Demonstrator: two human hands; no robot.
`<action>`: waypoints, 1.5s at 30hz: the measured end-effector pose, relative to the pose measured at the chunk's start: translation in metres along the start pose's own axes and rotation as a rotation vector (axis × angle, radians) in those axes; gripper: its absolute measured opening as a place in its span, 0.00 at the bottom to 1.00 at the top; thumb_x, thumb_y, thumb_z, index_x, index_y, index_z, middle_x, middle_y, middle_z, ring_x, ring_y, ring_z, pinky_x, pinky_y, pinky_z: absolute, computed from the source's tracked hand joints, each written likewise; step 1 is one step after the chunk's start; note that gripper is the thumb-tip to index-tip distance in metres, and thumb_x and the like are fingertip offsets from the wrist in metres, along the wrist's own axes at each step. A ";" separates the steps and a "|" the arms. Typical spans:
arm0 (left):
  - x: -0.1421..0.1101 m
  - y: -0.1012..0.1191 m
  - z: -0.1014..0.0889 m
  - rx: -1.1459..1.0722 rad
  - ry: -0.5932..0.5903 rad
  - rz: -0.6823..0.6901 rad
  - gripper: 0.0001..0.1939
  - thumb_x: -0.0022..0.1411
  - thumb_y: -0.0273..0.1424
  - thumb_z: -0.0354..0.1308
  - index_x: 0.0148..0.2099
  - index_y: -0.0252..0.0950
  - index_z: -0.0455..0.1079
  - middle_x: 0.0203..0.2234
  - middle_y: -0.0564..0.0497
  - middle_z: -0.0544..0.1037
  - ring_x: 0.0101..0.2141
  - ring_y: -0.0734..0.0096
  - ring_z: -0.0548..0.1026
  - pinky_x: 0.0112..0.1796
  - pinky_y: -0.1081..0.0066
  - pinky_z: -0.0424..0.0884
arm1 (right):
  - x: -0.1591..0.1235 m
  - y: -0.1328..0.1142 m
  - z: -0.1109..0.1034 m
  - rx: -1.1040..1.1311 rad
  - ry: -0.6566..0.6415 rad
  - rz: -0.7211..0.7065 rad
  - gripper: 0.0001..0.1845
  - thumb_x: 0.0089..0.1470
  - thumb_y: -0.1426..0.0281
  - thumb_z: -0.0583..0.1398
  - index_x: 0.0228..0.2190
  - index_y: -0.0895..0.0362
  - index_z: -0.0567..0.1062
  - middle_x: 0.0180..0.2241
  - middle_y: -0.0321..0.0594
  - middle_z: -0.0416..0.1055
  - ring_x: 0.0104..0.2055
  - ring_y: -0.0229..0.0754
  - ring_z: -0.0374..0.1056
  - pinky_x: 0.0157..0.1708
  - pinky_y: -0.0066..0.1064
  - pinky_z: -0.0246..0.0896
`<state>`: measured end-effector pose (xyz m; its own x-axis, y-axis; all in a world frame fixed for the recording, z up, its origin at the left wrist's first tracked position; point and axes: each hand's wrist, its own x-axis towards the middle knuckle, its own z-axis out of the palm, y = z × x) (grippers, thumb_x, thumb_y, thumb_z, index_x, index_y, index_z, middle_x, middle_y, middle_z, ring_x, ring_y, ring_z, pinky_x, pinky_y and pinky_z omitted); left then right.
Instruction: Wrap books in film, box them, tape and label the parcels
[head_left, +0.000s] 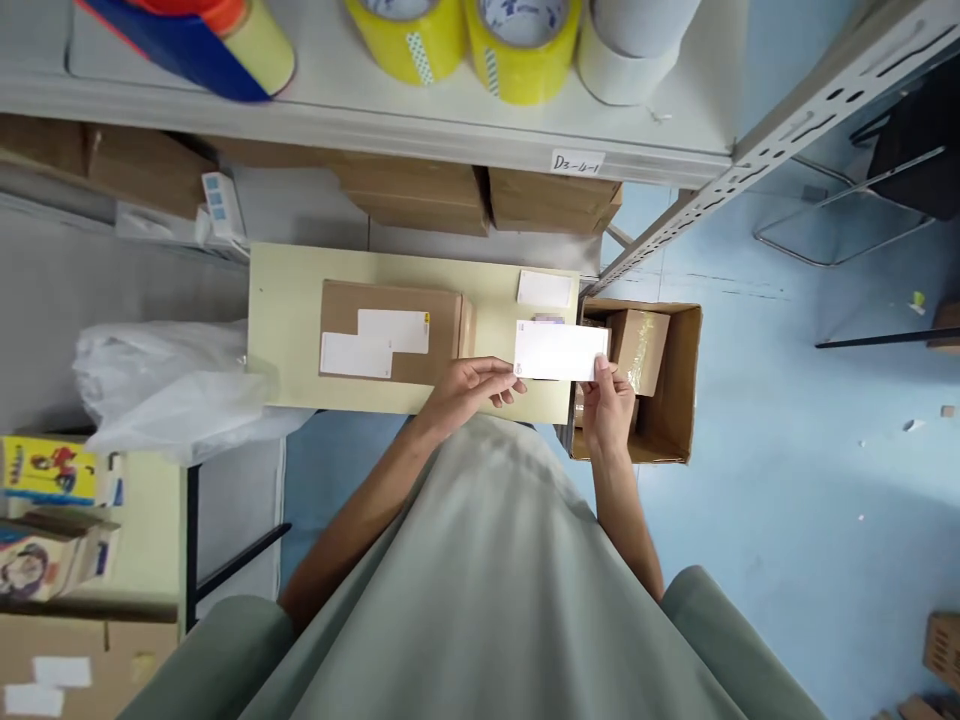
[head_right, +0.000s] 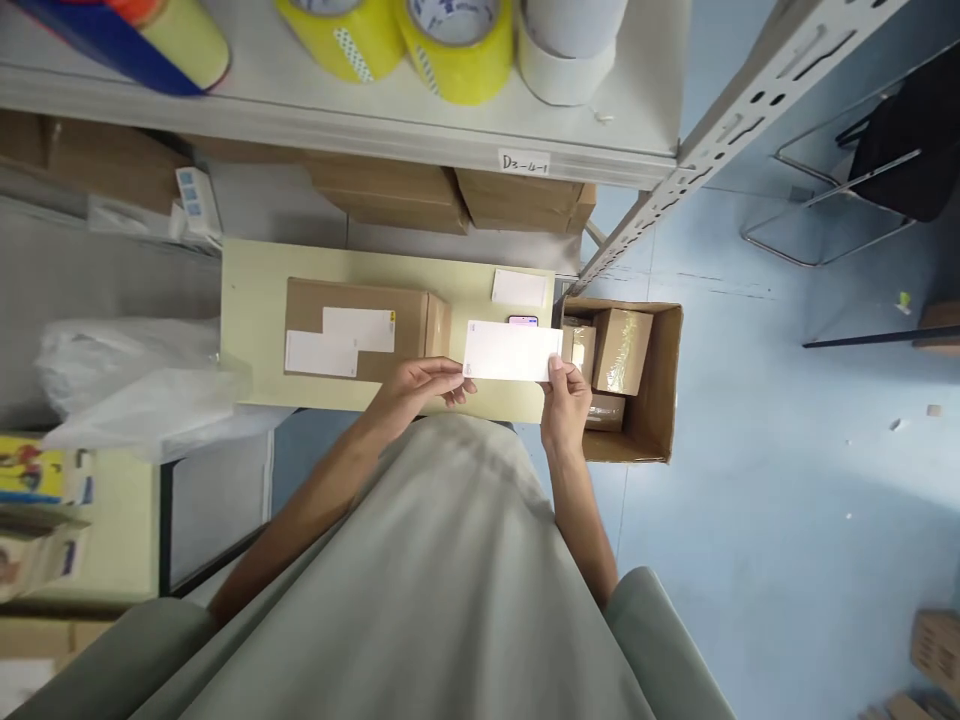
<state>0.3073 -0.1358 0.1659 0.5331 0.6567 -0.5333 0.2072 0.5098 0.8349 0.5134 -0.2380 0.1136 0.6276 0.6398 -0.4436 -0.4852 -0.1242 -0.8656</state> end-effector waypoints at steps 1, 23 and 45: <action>-0.007 0.002 -0.006 0.007 0.006 0.013 0.19 0.63 0.48 0.71 0.41 0.36 0.84 0.37 0.43 0.88 0.33 0.65 0.80 0.34 0.66 0.76 | -0.002 -0.002 0.006 -0.004 -0.025 0.001 0.24 0.55 0.47 0.76 0.29 0.51 0.78 0.32 0.34 0.77 0.39 0.40 0.76 0.45 0.35 0.77; -0.089 0.028 -0.187 0.096 -0.051 0.344 0.11 0.65 0.40 0.68 0.35 0.39 0.79 0.30 0.49 0.85 0.31 0.65 0.82 0.32 0.69 0.77 | -0.093 0.027 0.173 -0.404 -0.080 -0.141 0.27 0.62 0.42 0.69 0.28 0.51 0.74 0.31 0.37 0.76 0.37 0.43 0.74 0.39 0.35 0.76; -0.151 0.009 -0.371 0.436 -0.007 0.638 0.08 0.72 0.35 0.61 0.39 0.42 0.80 0.32 0.51 0.85 0.31 0.70 0.78 0.34 0.70 0.74 | -0.224 0.070 0.365 -1.018 -0.508 -0.560 0.11 0.69 0.56 0.68 0.38 0.47 0.87 0.39 0.40 0.81 0.34 0.43 0.77 0.37 0.38 0.79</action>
<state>-0.0757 -0.0240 0.2032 0.6628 0.7456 0.0689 0.1613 -0.2321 0.9592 0.1167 -0.1136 0.2375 0.1817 0.9832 -0.0162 0.5979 -0.1236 -0.7920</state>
